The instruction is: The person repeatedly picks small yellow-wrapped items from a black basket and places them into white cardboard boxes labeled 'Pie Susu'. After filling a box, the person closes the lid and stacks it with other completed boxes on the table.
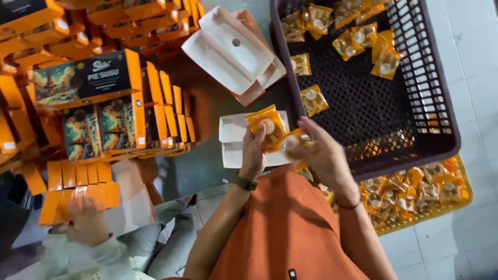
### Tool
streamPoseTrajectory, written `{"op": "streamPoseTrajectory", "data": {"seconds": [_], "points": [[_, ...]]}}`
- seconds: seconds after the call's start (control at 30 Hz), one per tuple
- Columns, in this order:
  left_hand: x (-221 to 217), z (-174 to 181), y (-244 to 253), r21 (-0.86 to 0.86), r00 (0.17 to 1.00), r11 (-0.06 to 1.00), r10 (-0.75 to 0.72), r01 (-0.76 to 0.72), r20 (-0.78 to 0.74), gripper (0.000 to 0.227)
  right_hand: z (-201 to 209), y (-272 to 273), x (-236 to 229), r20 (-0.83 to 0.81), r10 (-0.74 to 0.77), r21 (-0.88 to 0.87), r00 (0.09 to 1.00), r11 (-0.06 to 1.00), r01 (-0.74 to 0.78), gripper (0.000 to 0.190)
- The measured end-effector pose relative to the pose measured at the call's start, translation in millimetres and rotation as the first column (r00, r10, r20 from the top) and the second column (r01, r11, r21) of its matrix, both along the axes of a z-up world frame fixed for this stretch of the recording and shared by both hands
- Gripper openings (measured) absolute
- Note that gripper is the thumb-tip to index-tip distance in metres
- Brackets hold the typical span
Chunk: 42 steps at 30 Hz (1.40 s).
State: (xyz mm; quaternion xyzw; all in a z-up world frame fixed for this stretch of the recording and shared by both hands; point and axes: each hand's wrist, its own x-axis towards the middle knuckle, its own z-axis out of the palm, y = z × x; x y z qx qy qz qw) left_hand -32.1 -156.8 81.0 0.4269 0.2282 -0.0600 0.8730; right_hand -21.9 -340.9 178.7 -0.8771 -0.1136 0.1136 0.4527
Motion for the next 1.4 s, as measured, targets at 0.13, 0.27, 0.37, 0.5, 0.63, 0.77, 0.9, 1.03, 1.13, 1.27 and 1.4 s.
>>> {"op": "streamPoseTrajectory", "data": {"seconds": [0.13, 0.27, 0.37, 0.5, 0.63, 0.77, 0.9, 1.03, 1.13, 1.27, 1.4], "points": [[-7.2, 10.4, 20.9, -0.025, 0.986, 0.986, 0.167, -0.168, -0.019, 0.049, -45.1, -44.5, 7.6, -0.118, -0.478, 0.054, 0.870, 0.872, 0.486, 0.061], [-22.2, -7.2, 33.5, 0.212, 0.984, 0.962, 0.177, -0.175, 0.009, 0.056, -122.1, -81.7, 11.0, 0.515, -0.288, -0.239, 0.808, 0.857, 0.457, 0.061], [-32.6, -20.3, 38.7, 0.617, 0.995, 0.786, 0.011, 0.050, -0.094, 0.064, -31.1, 38.3, 4.0, -0.049, -0.245, 0.022, 0.968, 0.969, 0.246, 0.033], [-52.9, -25.5, 28.4, 0.765, 0.995, 0.639, -0.092, 0.080, -0.027, 0.055, -87.9, 104.0, -17.8, -0.177, -0.019, -0.016, 0.984, 1.000, 0.016, 0.084], [-72.1, -35.3, 56.9, 0.856, 0.959, 0.443, -0.027, 0.266, -0.283, 0.075, -158.2, 115.1, -23.6, -0.530, -0.168, -0.244, 0.831, 0.969, 0.040, 0.067], [-89.5, -85.0, 98.1, 0.925, 0.914, 0.113, 0.148, 0.363, -0.377, 0.057, -185.2, 130.3, -37.3, -0.599, -0.240, -0.296, 0.764, 0.953, 0.068, 0.074], [-100.1, -115.7, 111.4, 0.860, 0.885, 0.220, -0.035, 0.460, -0.464, 0.047, -203.9, 149.1, -40.7, -0.568, -0.107, -0.249, 0.816, 0.967, -0.046, 0.072], [-106.5, -127.9, 117.9, 0.805, 0.828, 0.204, -0.055, 0.556, -0.558, 0.039, -223.6, 147.8, -53.5, -0.332, 0.012, -0.647, 0.943, 0.724, -0.237, 0.051], [-114.0, -128.1, 117.5, 0.849, 0.876, 0.215, -0.138, 0.483, -0.463, 0.037, -225.1, 158.3, -57.2, -0.404, 0.143, -0.634, 0.903, 0.668, -0.390, 0.045], [-121.2, -120.9, 127.9, 0.959, 0.957, 0.007, 0.066, 0.284, -0.284, 0.043, -225.1, 157.7, -48.2, -0.421, 0.357, -0.655, 0.834, 0.517, -0.551, 0.040], [-98.4, -106.9, 107.6, 0.993, 0.938, 0.113, -0.343, -0.017, 0.055, 0.022, -212.1, 141.3, -43.8, 0.440, 0.428, -0.767, 0.789, 0.636, 0.083, 0.038]]}}
